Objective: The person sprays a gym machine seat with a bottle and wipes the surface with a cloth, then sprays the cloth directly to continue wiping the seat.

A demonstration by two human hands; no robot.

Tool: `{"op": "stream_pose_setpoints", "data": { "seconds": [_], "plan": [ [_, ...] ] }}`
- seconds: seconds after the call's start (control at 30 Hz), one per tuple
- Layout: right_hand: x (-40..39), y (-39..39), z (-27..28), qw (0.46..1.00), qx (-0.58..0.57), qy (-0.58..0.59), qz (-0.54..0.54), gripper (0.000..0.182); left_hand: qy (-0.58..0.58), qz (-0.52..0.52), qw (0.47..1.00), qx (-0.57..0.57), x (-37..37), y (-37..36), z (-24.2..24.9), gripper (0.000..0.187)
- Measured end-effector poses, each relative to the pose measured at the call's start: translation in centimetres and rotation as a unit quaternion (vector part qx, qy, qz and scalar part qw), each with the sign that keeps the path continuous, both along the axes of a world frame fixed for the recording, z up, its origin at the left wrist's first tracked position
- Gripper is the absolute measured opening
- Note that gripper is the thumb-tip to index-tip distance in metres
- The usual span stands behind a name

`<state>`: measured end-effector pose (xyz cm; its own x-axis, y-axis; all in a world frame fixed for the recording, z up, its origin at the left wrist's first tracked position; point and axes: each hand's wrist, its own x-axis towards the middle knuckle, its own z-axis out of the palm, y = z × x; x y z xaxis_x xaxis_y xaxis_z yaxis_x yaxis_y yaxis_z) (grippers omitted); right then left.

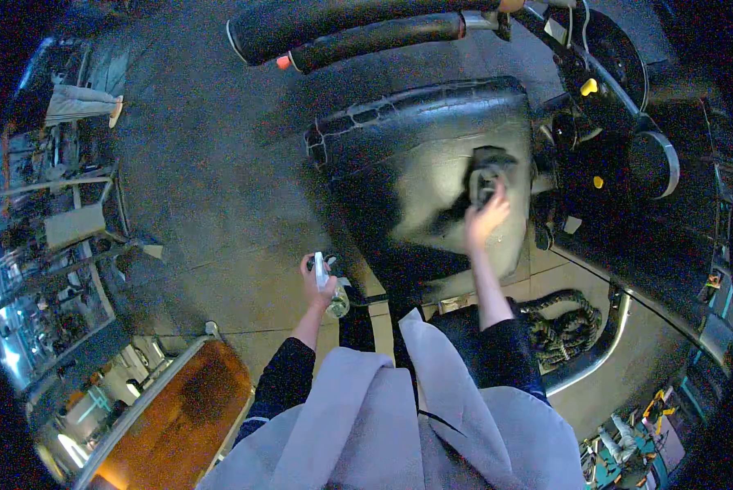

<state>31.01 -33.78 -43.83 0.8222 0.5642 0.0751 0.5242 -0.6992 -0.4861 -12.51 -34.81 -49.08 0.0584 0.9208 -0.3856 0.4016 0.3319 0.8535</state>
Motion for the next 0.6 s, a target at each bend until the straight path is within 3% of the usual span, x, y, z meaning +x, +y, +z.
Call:
{"op": "stream_pose_setpoints", "data": {
  "seconds": [0.07,0.13,0.2,0.33,0.47,0.5,0.57,0.6],
  "plan": [
    [-5.8,0.2,1.0,0.998,-0.03,0.002,0.063,0.091,-0.009,0.003,1.0,-0.005,0.4,0.1,0.9,0.032],
    [-10.7,0.3,1.7,0.976,-0.141,0.061,0.152,0.082,-0.016,0.014,1.0,-0.002,0.6,0.0,1.2,0.037],
    [-14.8,-0.7,1.5,0.956,-0.062,0.047,0.282,0.066,-0.03,0.032,0.999,-0.006,1.3,0.4,2.2,0.048],
    [-19.1,-3.3,0.5,0.882,-0.027,0.039,0.468,0.043,-0.05,0.036,0.998,0.002,2.9,1.2,4.9,0.074],
    [-16.2,-2.3,0.9,0.778,-0.03,-0.014,0.627,0.04,-0.045,0.034,0.998,-0.009,3.4,1.4,5.9,0.079],
    [-14.3,-1.6,1.3,0.768,0.01,-0.085,0.635,0.039,-0.068,0.044,0.997,-0.014,3.4,1.3,5.6,0.08],
    [-10.5,-0.7,1.7,0.777,-0.04,-0.066,0.625,0.039,-0.11,0.066,0.991,-0.024,2.8,1.0,4.5,0.082],
    [-8.0,-0.2,1.9,0.807,0.0,-0.092,0.583,0.038,-0.078,0.042,0.996,-0.008,2.4,1.0,4.1,0.081]
  ]
}}
